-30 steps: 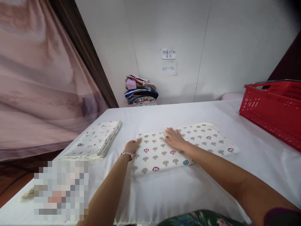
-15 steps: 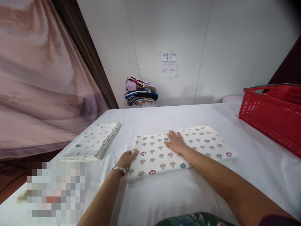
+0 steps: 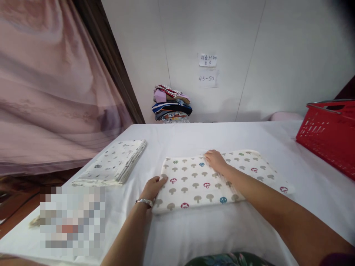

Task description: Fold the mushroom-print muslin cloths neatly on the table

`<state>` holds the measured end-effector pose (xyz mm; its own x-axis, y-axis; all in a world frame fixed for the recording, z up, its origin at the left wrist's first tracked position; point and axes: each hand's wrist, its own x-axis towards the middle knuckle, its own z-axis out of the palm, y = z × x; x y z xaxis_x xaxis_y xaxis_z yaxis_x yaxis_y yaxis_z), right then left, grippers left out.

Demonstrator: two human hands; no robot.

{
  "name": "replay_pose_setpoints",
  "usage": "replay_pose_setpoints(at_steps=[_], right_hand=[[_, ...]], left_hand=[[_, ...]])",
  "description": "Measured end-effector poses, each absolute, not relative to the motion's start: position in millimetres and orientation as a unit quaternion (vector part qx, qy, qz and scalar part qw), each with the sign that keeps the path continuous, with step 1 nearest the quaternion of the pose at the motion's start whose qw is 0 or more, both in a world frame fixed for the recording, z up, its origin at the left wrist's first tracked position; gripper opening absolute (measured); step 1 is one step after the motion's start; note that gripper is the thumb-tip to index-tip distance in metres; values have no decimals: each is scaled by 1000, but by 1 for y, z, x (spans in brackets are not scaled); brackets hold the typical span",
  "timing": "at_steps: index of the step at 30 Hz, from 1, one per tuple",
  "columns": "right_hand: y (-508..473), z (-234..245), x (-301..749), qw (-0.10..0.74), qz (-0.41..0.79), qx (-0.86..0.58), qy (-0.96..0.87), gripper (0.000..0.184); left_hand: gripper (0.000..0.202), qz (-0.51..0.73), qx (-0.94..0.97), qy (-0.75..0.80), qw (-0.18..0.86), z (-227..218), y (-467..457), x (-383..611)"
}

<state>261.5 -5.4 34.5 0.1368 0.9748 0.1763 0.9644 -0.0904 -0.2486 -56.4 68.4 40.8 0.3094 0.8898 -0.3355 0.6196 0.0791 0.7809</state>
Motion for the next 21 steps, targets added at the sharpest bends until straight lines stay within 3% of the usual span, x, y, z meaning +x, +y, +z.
replay_pose_setpoints(at_steps=[21], right_hand=[[13, 26, 264, 192, 32, -720, -666, 17]], left_hand=[[43, 153, 674, 564, 452, 39, 67, -58]])
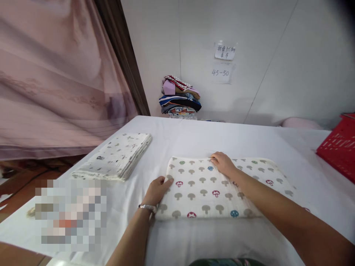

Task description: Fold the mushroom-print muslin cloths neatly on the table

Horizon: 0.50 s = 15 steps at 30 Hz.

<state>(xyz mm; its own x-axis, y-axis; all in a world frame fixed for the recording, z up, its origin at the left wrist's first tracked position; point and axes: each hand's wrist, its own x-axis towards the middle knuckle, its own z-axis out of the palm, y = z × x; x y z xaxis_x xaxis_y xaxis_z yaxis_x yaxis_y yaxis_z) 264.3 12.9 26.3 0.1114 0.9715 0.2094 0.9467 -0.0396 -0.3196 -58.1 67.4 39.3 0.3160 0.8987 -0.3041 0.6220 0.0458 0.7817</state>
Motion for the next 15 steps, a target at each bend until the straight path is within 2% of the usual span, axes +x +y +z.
replay_pose_setpoints(at_steps=[6, 15], right_hand=[[29, 32, 246, 223, 106, -645, -723, 17], [51, 24, 224, 222, 120, -678, -690, 10]], left_hand=[[43, 165, 662, 564, 465, 39, 66, -58], [41, 167, 660, 560, 472, 39, 65, -59]])
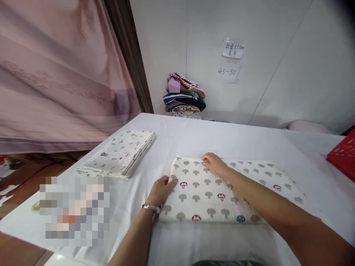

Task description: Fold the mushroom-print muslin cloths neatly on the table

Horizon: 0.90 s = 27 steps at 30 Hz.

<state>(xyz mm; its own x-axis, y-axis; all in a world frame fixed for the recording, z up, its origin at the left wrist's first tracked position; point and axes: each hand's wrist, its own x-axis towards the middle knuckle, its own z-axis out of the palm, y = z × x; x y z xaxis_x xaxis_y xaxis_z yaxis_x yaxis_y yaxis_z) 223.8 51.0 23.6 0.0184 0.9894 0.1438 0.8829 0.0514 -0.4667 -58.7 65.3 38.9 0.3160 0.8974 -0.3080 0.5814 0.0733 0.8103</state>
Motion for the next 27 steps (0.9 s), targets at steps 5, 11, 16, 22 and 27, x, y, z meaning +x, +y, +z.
replay_pose_setpoints(at_steps=[5, 11, 16, 22, 27], right_hand=[[53, 20, 222, 228, 111, -687, -681, 10], [51, 20, 220, 237, 100, -686, -680, 7], [51, 18, 218, 239, 86, -691, -676, 9], [54, 16, 216, 229, 71, -702, -671, 12], [55, 18, 214, 210, 62, -712, -667, 13]], left_hand=[[40, 164, 669, 558, 462, 39, 66, -59], [41, 164, 665, 557, 469, 37, 66, -60], [41, 166, 665, 558, 467, 36, 66, -60], [41, 169, 667, 553, 470, 36, 66, -60], [42, 168, 662, 555, 474, 38, 66, -59]])
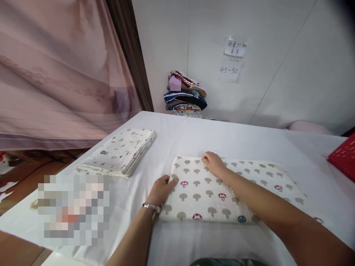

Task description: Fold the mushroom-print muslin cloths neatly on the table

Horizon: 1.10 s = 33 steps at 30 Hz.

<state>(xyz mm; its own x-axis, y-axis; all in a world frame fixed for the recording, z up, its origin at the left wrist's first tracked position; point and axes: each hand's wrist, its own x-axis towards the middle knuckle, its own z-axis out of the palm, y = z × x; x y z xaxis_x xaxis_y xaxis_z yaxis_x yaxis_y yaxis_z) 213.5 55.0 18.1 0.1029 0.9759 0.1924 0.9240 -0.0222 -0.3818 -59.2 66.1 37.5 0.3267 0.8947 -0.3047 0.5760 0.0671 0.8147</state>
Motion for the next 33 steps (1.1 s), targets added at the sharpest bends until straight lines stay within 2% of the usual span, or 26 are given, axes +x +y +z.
replay_pose_setpoints(at_steps=[9, 13, 17, 25, 33], right_hand=[[52, 25, 207, 183, 43, -717, -671, 20], [39, 21, 192, 167, 27, -678, -716, 43], [35, 21, 181, 116, 79, -657, -741, 54], [6, 29, 167, 127, 68, -664, -734, 65], [-3, 36, 169, 131, 153, -672, -713, 67]], left_hand=[[43, 163, 673, 555, 461, 40, 65, -59], [45, 170, 673, 553, 461, 35, 68, -60], [45, 160, 674, 554, 463, 31, 70, -60], [44, 163, 679, 556, 451, 40, 67, -58], [44, 164, 692, 565, 418, 41, 70, -58]])
